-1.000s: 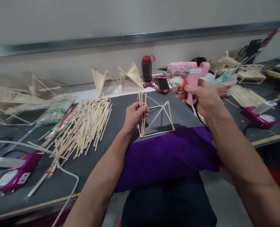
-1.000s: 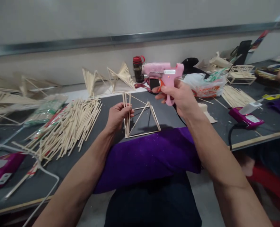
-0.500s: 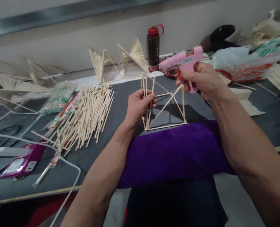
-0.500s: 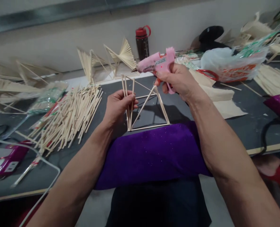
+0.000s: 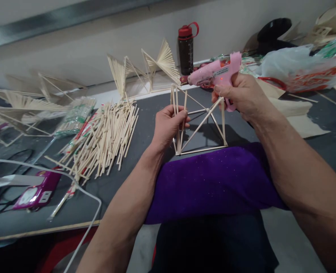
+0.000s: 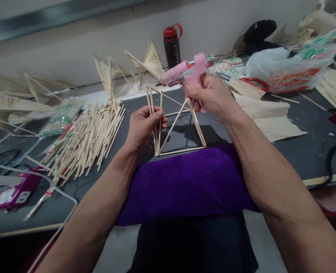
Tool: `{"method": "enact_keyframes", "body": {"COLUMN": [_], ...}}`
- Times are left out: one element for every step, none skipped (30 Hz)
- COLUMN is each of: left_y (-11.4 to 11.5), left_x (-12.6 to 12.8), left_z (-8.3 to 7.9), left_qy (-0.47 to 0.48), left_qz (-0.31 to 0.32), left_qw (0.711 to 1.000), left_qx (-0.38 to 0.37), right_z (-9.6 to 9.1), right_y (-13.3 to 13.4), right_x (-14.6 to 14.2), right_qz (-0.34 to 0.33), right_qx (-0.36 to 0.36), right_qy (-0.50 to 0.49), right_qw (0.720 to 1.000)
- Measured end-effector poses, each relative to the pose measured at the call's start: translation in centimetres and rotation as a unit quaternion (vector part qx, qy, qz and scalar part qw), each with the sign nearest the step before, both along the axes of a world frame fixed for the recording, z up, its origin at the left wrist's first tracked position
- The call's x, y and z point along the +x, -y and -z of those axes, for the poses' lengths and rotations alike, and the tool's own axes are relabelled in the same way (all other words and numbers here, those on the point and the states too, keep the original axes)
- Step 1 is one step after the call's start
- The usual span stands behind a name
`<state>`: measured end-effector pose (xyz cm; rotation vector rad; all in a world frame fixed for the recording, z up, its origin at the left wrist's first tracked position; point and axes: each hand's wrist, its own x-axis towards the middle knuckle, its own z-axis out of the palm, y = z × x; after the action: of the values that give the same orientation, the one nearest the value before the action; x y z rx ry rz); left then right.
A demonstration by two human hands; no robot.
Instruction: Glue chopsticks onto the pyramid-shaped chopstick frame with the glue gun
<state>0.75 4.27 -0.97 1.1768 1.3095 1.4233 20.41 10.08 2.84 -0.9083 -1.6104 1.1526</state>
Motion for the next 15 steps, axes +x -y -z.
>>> {"method": "enact_keyframes", "body": {"left_y": [0.01, 0.01, 0.01, 0.00, -0.02, -0.04, -0.06, -0.07, -0.06, -0.05, -0.02, 0.02, 0.07, 0.11, 0.14], "left_x": [0.01, 0.02, 0.03, 0.03, 0.02, 0.02, 0.01, 0.00, 0.00, 0.01, 0.02, 0.04, 0.07, 0.10, 0.13], "left_z": [-0.01, -0.02, -0.02, -0.01, 0.01, 0.03, 0.06, 0.08, 0.10, 0.11, 0.10, 0.07, 0.04, 0.00, -0.03], "left_qy": [-0.001, -0.002, -0.003, -0.004, -0.005, -0.005, -0.004, -0.002, -0.001, 0.000, -0.001, -0.002, -0.003, -0.004, -0.004], "left_qz": [-0.001, -0.003, -0.004, -0.005, -0.005, -0.004, -0.004, -0.003, -0.002, -0.002, -0.002, -0.002, -0.003, -0.005, -0.006], "left_qw": [1.000, 1.000, 1.000, 1.000, 1.000, 1.000, 1.000, 1.000, 1.000, 1.000, 1.000, 1.000, 1.000, 1.000, 1.000], "left_qx": [-0.001, -0.002, -0.003, -0.004, -0.005, -0.005, -0.005, -0.003, -0.001, 0.000, 0.001, 0.000, -0.003, -0.004, -0.005], "right_z": [0.03, 0.07, 0.09, 0.11, 0.10, 0.08, 0.05, 0.00, -0.05, -0.10, -0.14, -0.16, -0.17, -0.17, -0.15], "right_y": [-0.01, -0.03, -0.03, -0.02, 0.01, 0.05, 0.09, 0.13, 0.17, 0.18, 0.18, 0.16, 0.12, 0.06, -0.01], "right_x": [0.01, 0.03, 0.03, 0.03, 0.01, -0.02, -0.06, -0.10, -0.14, -0.18, -0.22, -0.25, -0.27, -0.29, -0.30], "right_qz": [-0.003, -0.006, -0.008, -0.007, -0.005, -0.003, -0.001, 0.001, 0.001, 0.002, 0.002, 0.000, -0.002, -0.003, -0.004], "right_qx": [-0.001, -0.002, -0.003, -0.003, -0.003, -0.002, -0.001, -0.001, -0.001, -0.001, 0.001, 0.002, 0.003, 0.005, 0.006], "right_qy": [0.001, 0.001, 0.000, 0.000, 0.000, 0.000, 0.000, 0.001, 0.003, 0.004, 0.004, 0.004, 0.006, 0.006, 0.007], "right_qw": [1.000, 1.000, 1.000, 1.000, 1.000, 1.000, 1.000, 1.000, 1.000, 1.000, 1.000, 1.000, 1.000, 1.000, 1.000]}}
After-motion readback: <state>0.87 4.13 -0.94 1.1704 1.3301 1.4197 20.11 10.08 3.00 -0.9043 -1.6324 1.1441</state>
